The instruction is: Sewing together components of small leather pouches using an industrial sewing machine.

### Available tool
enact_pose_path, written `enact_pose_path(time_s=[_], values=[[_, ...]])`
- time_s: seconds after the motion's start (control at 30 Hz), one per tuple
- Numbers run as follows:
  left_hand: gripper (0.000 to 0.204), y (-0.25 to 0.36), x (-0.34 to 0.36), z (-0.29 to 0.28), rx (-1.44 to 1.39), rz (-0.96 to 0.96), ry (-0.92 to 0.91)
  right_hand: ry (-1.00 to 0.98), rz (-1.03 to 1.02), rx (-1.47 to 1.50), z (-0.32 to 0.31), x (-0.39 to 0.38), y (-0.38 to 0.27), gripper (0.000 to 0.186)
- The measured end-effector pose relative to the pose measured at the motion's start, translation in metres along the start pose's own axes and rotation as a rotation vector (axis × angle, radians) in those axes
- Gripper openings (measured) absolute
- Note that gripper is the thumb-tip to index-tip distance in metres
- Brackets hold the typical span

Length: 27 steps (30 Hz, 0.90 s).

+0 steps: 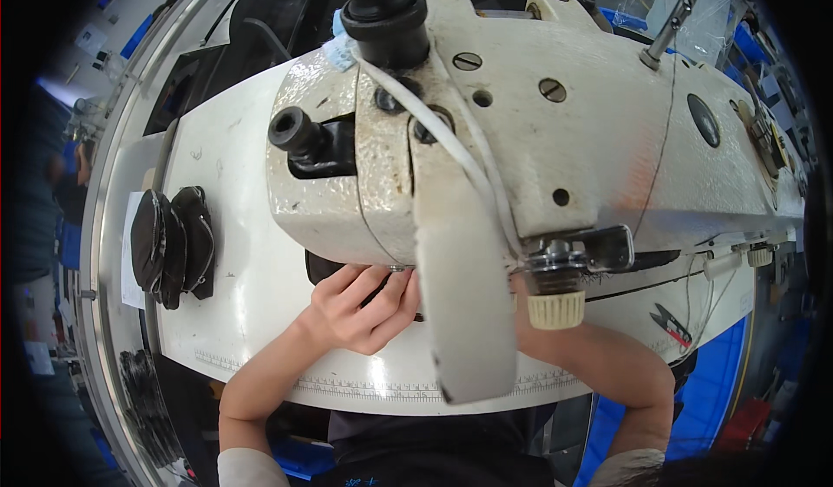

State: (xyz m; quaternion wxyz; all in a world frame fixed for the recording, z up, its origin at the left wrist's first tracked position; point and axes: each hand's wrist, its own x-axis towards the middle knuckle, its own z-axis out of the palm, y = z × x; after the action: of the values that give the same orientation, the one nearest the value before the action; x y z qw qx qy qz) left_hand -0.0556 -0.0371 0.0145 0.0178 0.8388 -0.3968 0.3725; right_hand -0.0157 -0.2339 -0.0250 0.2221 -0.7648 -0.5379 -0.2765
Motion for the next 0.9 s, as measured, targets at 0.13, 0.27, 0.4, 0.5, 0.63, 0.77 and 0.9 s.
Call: enact_pose_path(time_s=[0.13,0.27,0.4,0.5,0.63,0.77,0.9], values=[[0.019,0.002,-0.006,-0.004,-0.088,0.041,-0.048,-0.06,-0.063,-0.001,-0.006,-0.002,-0.003,0.022],[0.02,0.007,-0.019,-0.001,-0.347,-0.092,-0.215,-0.093,-0.097,-0.054,-0.01,-0.005,-0.007,0.018],[0.023,0.008,-0.013,0.0,-0.325,-0.16,-0.202,-0.107,-0.217,-0.27,-0.017,-0.001,-0.01,0.016],[0.019,0.008,-0.006,-0.002,-0.243,-0.074,-0.116,-0.201,-0.282,0.005,-0.02,0.011,-0.008,0.013],[0.017,0.009,-0.011,-0.003,-0.268,-0.057,-0.159,-0.149,-0.234,0.102,-0.018,0.007,-0.013,0.023],[0.016,0.013,-0.015,-0.003,-0.311,-0.188,-0.171,-0.043,-0.226,0.198,-0.014,0.01,-0.01,0.031],[0.018,0.013,-0.009,-0.001,-0.311,-0.191,-0.213,-0.068,-0.32,-0.036,0.005,-0.013,-0.011,0.017]])
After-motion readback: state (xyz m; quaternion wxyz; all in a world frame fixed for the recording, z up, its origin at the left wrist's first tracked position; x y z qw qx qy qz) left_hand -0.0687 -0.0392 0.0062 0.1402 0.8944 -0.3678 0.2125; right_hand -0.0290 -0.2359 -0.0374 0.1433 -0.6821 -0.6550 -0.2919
